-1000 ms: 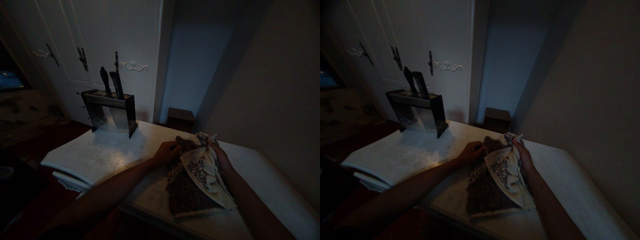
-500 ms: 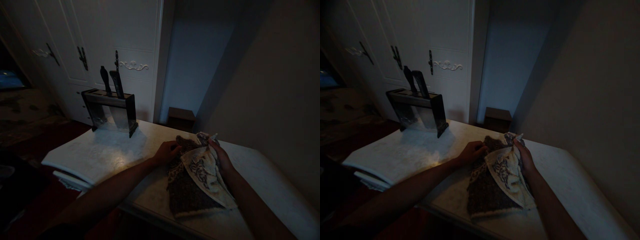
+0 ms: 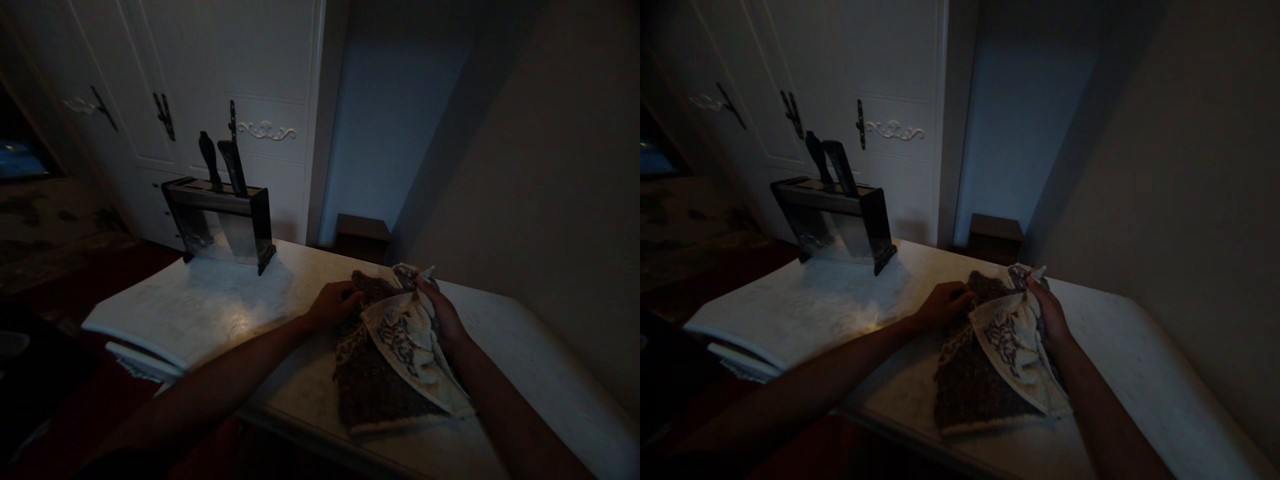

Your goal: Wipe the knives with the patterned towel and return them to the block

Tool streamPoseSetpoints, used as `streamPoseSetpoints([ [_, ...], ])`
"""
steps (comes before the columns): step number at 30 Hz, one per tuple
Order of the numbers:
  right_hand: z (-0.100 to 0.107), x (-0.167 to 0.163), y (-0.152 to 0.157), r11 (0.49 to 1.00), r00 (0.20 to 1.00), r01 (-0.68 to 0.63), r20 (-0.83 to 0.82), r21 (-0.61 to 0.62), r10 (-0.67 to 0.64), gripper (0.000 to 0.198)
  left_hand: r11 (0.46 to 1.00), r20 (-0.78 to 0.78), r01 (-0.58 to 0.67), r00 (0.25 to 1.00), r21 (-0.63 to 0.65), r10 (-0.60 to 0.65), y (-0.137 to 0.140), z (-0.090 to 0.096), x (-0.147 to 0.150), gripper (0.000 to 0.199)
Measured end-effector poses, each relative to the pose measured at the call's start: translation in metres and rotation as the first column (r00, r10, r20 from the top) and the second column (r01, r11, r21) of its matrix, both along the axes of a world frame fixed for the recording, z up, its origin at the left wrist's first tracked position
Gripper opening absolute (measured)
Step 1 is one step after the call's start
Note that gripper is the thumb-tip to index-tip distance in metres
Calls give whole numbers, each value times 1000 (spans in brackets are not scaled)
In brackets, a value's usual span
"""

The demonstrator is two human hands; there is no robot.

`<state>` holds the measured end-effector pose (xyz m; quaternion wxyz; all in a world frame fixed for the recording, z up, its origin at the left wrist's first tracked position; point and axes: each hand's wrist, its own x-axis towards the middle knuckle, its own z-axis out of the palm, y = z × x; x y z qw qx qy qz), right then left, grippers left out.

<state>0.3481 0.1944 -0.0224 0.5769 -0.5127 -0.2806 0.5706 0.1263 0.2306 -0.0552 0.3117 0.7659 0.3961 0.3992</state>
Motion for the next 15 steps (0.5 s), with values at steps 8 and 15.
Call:
streamPoseSetpoints([
  [8, -9, 6, 5, 999, 999, -28, 39, 40, 27, 38, 1000, -21, -2, 1000, 4, 2, -1, 1, 0, 31],
  [15, -6, 4, 3, 1000, 1000, 4, 16, 18, -4, 34, 1000, -34, -5, 999, 23, 6, 0, 0, 0, 31],
])
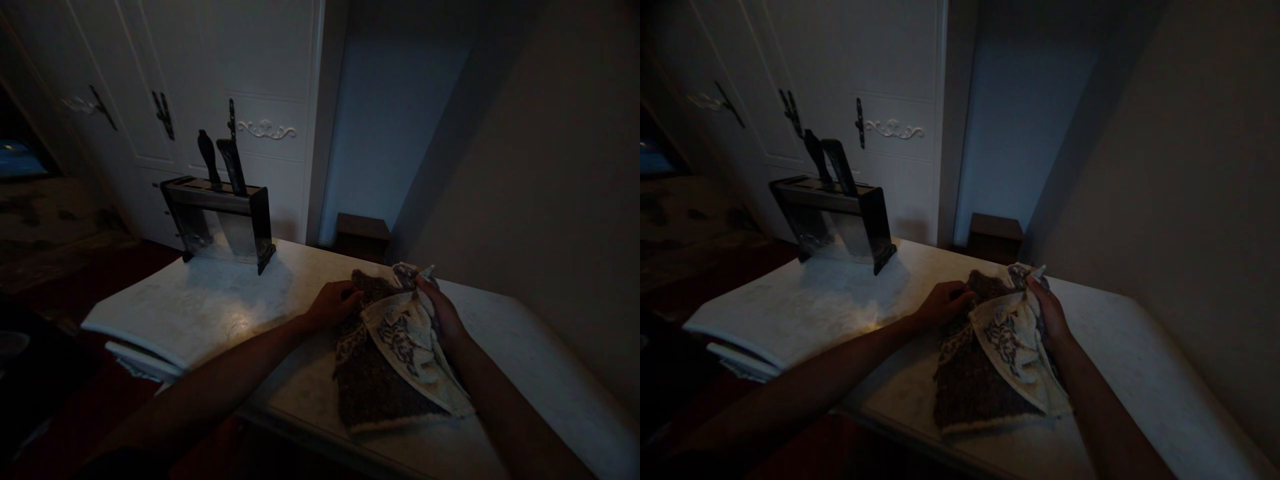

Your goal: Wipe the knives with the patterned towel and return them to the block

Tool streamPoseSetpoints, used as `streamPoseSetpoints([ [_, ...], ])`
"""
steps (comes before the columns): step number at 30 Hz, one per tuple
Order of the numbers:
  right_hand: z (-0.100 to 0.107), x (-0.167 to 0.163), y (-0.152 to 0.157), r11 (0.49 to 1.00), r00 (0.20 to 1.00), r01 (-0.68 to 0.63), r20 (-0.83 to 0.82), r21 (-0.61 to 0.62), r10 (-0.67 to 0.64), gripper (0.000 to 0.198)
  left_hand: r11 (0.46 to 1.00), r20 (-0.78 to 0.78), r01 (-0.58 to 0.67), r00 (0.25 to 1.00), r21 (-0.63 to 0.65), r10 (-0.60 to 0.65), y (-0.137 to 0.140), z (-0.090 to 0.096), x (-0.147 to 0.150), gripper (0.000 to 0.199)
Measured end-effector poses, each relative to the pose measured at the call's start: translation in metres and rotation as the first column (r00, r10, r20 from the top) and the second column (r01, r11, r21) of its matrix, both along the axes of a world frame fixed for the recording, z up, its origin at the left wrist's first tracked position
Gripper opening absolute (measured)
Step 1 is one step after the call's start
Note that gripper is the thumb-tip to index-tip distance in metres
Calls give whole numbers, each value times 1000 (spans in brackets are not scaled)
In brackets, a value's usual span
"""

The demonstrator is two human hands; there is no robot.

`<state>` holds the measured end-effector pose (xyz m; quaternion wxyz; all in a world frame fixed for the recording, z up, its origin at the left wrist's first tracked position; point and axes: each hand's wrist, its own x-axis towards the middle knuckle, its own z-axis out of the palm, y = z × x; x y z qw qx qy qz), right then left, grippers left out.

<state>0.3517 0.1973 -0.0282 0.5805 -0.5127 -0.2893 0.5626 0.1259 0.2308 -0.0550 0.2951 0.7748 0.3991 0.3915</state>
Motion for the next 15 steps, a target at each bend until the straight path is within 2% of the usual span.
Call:
streamPoseSetpoints([
  [15, 2, -2, -1, 1000, 1000, -6, 18, 12, 6, 37, 1000, 17, 16, 1000, -9, -16, -1, 0, 0, 30],
])
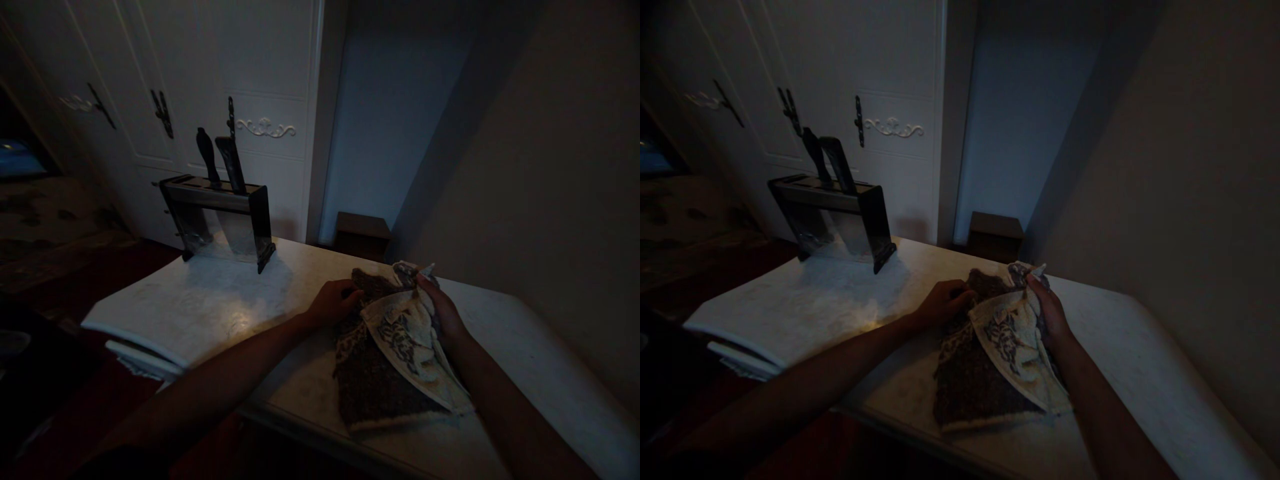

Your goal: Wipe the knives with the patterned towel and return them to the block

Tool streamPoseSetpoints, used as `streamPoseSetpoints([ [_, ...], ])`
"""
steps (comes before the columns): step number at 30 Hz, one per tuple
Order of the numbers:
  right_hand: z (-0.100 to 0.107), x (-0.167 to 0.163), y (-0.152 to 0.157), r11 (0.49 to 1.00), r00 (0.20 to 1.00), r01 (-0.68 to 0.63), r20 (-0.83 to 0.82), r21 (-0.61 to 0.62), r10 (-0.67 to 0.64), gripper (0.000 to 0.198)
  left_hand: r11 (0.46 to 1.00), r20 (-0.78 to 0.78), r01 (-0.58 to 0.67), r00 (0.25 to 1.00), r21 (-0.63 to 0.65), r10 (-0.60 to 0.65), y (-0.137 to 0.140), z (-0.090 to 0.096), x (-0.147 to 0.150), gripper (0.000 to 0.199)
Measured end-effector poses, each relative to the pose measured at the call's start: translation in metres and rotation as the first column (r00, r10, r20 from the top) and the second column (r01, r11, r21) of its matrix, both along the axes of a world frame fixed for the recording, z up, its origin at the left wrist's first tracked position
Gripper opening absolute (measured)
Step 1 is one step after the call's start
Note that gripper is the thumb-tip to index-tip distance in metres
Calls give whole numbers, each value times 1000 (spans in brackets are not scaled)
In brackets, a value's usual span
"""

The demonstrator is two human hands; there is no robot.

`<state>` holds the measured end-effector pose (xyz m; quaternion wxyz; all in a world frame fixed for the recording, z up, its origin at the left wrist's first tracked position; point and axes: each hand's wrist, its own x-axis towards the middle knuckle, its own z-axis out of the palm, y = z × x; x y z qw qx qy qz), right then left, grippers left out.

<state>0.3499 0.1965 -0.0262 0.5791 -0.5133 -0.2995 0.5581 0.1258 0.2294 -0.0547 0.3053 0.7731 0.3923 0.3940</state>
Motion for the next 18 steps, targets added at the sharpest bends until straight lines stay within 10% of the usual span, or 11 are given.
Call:
streamPoseSetpoints([
  [18, 4, -4, -3, 1000, 1000, -8, -25, 6, 8, 32, 1000, -31, -5, 999, 10, 5, 1, 0, 0, 30],
])
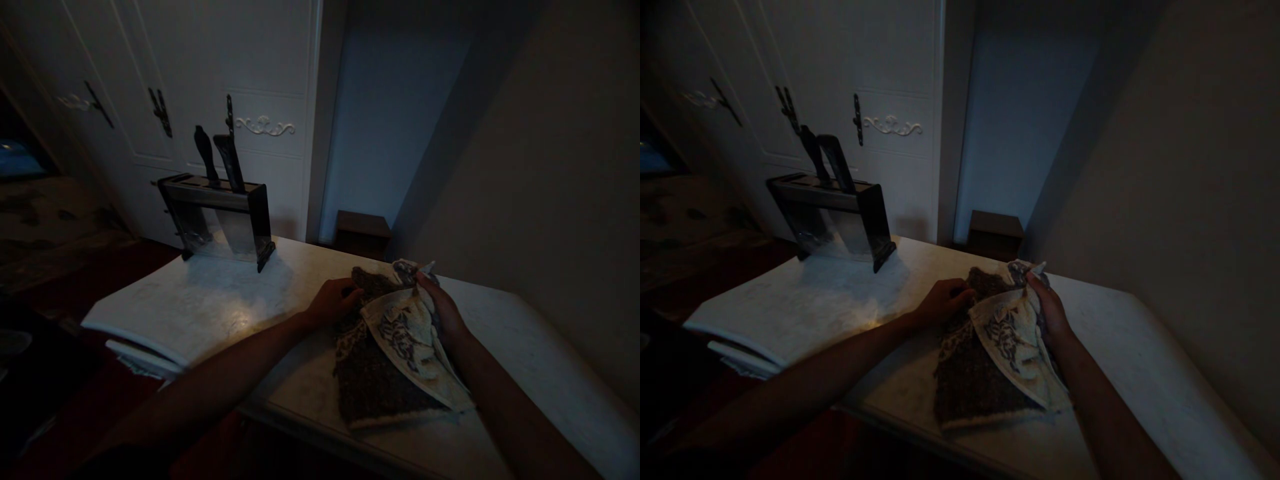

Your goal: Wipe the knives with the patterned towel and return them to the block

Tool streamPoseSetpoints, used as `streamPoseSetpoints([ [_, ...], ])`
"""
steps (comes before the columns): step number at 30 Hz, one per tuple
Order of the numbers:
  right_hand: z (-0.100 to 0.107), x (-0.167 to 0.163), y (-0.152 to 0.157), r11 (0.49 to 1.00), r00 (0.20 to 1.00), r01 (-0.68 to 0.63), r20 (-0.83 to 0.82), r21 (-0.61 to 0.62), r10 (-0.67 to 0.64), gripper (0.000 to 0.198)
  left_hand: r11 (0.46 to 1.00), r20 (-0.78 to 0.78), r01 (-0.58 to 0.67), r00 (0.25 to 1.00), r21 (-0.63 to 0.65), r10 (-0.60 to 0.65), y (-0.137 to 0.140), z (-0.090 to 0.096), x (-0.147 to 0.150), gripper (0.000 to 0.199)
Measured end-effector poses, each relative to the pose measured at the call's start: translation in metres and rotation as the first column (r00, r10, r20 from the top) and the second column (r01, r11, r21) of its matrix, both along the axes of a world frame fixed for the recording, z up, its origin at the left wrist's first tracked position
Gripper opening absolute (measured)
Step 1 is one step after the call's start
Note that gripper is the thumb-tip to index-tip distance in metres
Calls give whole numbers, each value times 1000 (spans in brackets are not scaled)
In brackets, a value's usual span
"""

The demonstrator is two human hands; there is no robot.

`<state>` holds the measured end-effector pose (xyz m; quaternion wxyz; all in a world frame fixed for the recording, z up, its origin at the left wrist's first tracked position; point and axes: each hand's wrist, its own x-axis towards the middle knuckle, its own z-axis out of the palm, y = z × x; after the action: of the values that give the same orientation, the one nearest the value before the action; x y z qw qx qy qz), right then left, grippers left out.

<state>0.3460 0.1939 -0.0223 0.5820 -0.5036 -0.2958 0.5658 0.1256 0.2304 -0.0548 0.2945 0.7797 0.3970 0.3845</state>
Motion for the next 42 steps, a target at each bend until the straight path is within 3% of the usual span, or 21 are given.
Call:
streamPoseSetpoints([
  [8, -3, 3, 1, 1000, 1000, 22, 19, 16, -23, 34, 1000, 23, 16, 1000, 2, -16, -2, 2, 0, 29],
  [23, -11, 9, 7, 996, 995, -74, 66, 57, 70, 39, 999, 19, 34, 999, 13, -34, -2, 2, 0, 29],
  [31, -2, 2, 2, 999, 999, 14, 39, -37, -13, 34, 999, 28, 35, 999, 8, -35, -2, 3, 0, 30],
  [42, -8, 7, 5, 1000, 998, 8, 63, 3, -8, 35, 1000, 17, 27, 999, 5, -28, -1, 1, 0, 29],
])
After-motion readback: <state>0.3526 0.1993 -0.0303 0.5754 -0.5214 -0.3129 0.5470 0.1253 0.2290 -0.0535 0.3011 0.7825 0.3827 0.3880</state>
